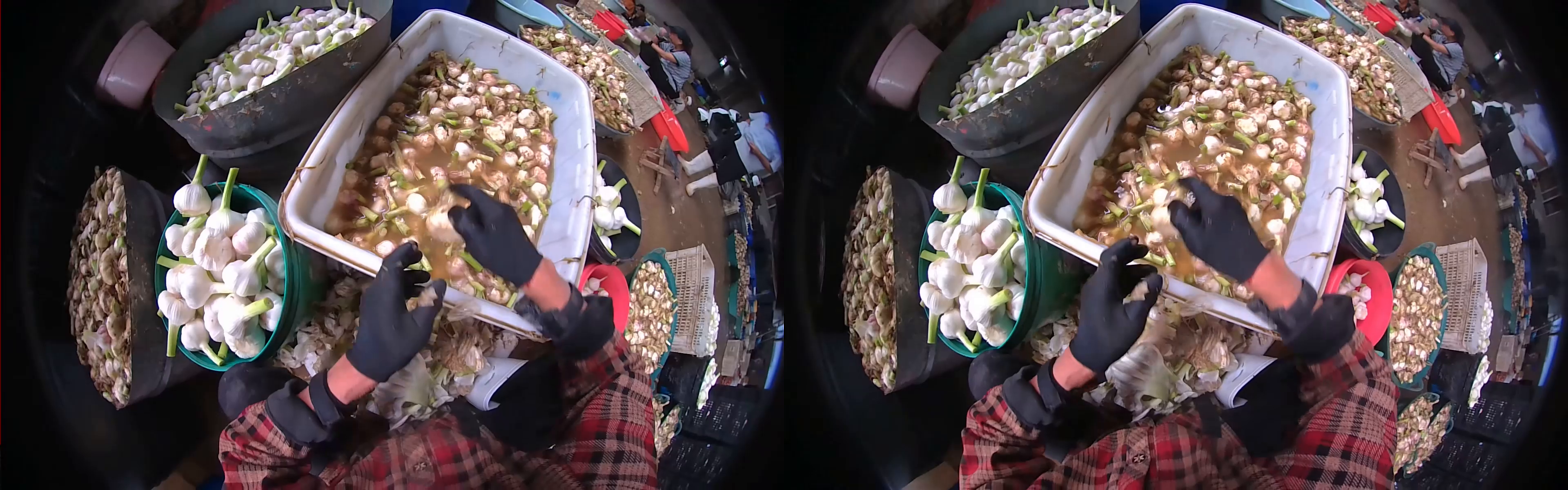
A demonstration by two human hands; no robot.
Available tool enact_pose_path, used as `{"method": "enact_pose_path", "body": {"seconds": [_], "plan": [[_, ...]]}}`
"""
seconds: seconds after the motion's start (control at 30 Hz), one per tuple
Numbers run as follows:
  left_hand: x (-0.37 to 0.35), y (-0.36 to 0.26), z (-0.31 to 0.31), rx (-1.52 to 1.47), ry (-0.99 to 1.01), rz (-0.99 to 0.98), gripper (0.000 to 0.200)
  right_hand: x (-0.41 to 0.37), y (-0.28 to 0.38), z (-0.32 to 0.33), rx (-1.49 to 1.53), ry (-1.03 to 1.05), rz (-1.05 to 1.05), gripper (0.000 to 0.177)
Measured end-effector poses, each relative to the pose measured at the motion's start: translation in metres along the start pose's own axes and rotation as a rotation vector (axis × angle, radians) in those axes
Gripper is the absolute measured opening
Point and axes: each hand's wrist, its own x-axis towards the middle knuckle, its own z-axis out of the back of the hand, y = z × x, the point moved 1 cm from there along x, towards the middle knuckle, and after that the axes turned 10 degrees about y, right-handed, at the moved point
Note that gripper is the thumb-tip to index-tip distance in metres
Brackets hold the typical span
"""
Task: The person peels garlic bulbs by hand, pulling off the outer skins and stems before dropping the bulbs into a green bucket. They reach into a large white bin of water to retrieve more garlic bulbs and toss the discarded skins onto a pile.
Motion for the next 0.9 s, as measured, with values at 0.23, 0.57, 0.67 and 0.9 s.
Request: {"method": "enact_pose_path", "body": {"seconds": [0.23,0.57,0.67,0.9], "plan": [[-0.005,-0.004,-0.003,-0.434,0.11,0.135,0.029,-0.06,0.037,-0.025,0.002,-0.059,0.128,0.014],[0.002,0.01,0.002,-0.392,-0.007,0.097,0.032,-0.061,0.036,-0.021,0.199,-0.226,0.092,0.014],[0.002,0.01,-0.001,-0.33,-0.052,0.053,0.034,-0.063,0.041,-0.02,0.042,-0.253,0.198,0.017],[-0.002,0.027,-0.008,-0.231,-0.056,-0.018,0.036,-0.068,0.03,-0.033,-0.121,-0.251,0.244,0.012]]}}
